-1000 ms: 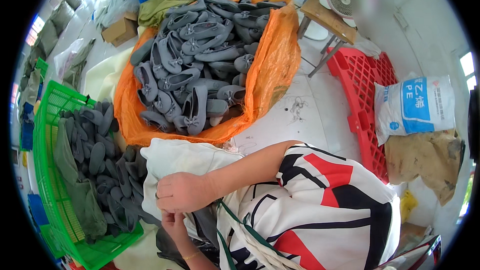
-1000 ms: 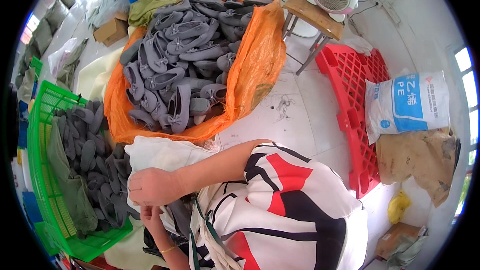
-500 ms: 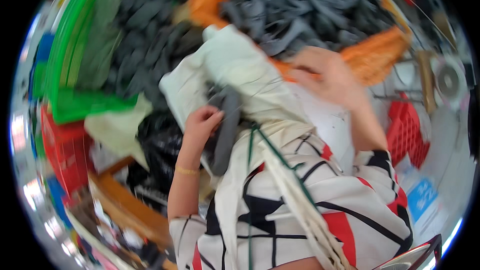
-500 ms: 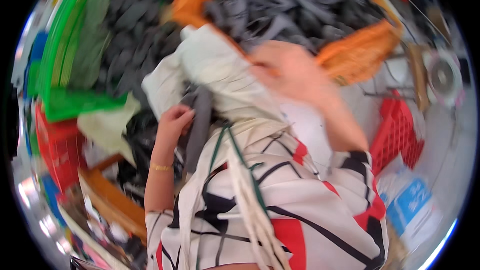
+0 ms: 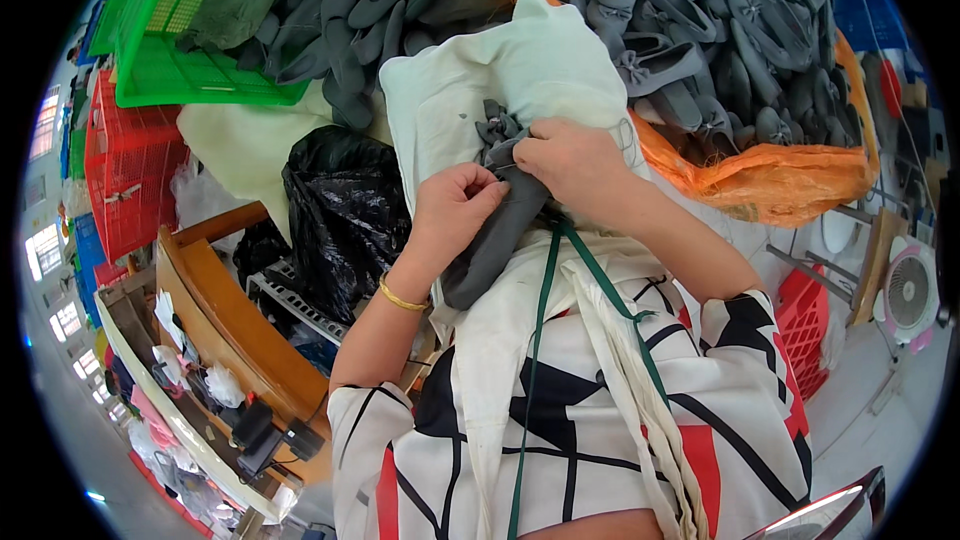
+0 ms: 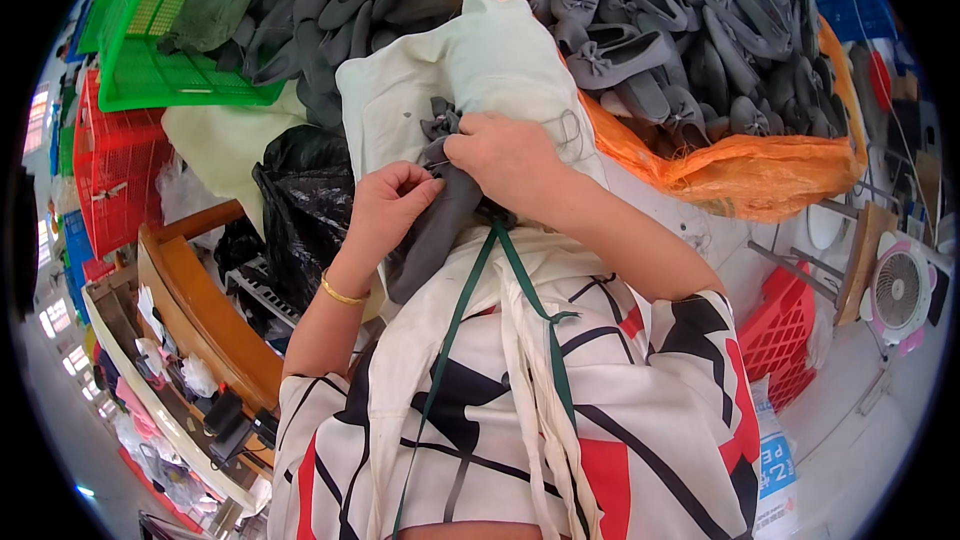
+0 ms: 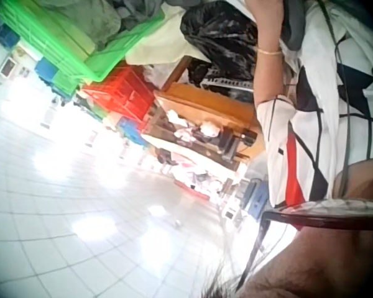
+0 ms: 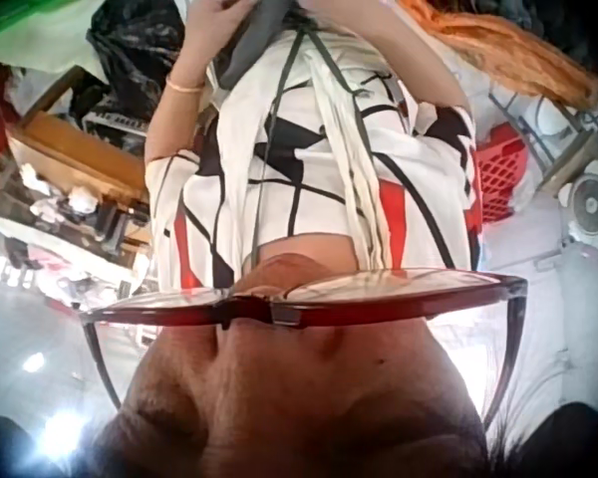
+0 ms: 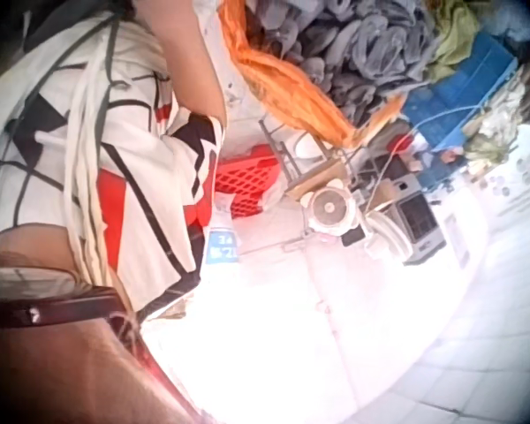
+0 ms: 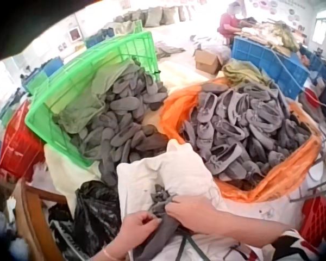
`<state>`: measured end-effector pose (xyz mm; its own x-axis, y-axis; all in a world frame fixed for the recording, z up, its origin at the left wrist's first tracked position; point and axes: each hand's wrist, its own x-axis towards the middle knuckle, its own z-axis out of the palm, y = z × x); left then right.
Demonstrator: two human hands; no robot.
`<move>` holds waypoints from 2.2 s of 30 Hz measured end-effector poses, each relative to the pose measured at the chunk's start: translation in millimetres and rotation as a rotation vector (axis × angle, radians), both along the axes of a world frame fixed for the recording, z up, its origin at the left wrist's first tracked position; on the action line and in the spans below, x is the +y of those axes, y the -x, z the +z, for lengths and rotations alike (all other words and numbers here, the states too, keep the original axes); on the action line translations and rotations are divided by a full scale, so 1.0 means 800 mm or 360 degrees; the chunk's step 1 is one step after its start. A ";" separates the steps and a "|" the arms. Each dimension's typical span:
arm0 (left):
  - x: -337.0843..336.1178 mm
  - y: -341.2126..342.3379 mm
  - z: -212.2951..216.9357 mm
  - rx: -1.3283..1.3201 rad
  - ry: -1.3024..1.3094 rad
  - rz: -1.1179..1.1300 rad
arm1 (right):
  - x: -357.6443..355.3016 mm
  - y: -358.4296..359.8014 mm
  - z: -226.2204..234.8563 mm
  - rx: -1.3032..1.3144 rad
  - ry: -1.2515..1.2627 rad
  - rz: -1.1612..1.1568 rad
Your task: The person sews a grey slipper using a needle and thread. They repeatedly insert the needle into the slipper's fabric and pull the thread through to secure the material. The person works on a single slipper placed on a white cloth on their lap, surrounded by piles of similar slippers.
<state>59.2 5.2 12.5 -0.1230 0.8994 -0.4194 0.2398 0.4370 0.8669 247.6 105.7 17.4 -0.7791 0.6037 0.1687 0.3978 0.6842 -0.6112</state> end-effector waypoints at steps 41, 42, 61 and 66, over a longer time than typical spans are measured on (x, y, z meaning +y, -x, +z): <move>0.001 0.032 -0.035 -0.0823 0.0260 0.0333 | 0.215 -0.468 -0.070 0.1897 0.0398 -0.2541; 0.004 0.029 -0.033 -0.0599 0.0229 0.0289 | 0.211 -0.463 -0.075 0.1867 0.0394 -0.2499; 0.027 -0.002 -0.049 -0.0045 -0.0359 0.0171 | 0.175 -0.589 0.047 0.0222 -0.0663 -0.2621; 0.025 0.001 -0.065 -0.0280 -0.0303 0.0154 | 0.168 -0.423 0.002 0.0715 -0.0193 -0.1955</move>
